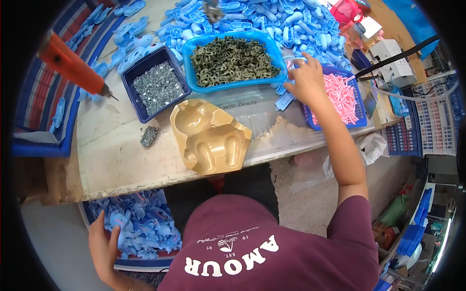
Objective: Assembling plastic toy hippos by combining parts and using a pneumatic screwdriver.
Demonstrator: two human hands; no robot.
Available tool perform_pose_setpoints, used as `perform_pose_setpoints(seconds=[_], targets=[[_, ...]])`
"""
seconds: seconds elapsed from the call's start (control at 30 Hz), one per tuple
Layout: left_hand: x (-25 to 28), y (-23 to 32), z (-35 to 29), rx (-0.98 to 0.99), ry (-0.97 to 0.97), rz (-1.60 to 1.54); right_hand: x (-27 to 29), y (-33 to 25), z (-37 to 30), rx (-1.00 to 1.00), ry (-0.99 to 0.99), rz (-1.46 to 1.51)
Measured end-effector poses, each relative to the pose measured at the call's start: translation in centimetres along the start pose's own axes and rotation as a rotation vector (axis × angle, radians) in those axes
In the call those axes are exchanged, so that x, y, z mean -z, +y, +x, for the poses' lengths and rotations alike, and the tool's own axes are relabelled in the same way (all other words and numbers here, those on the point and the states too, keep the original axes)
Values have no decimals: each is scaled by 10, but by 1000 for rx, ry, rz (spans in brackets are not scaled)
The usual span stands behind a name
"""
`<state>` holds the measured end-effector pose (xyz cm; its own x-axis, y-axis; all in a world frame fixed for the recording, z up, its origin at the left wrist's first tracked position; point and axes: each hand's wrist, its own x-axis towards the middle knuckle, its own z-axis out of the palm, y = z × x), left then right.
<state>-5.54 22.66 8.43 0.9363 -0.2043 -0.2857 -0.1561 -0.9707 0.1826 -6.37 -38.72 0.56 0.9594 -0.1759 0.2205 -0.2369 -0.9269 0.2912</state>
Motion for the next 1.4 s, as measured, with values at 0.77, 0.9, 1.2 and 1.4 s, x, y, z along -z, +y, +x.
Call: perform_pose_setpoints(seconds=[0.77, 0.9, 1.2, 1.4], targets=[[-88, 200, 88, -1168, 162, -310, 73, -130, -97, 549, 154, 655], [-101, 210, 95, -1189, 171, -304, 56, -141, -97, 508, 55, 751], [-122, 214, 95, -1196, 74, -257, 42, -26, -26, 72, 85, 853], [-123, 221, 98, -1220, 59, -264, -55, 119, 53, -460, 192, 507]])
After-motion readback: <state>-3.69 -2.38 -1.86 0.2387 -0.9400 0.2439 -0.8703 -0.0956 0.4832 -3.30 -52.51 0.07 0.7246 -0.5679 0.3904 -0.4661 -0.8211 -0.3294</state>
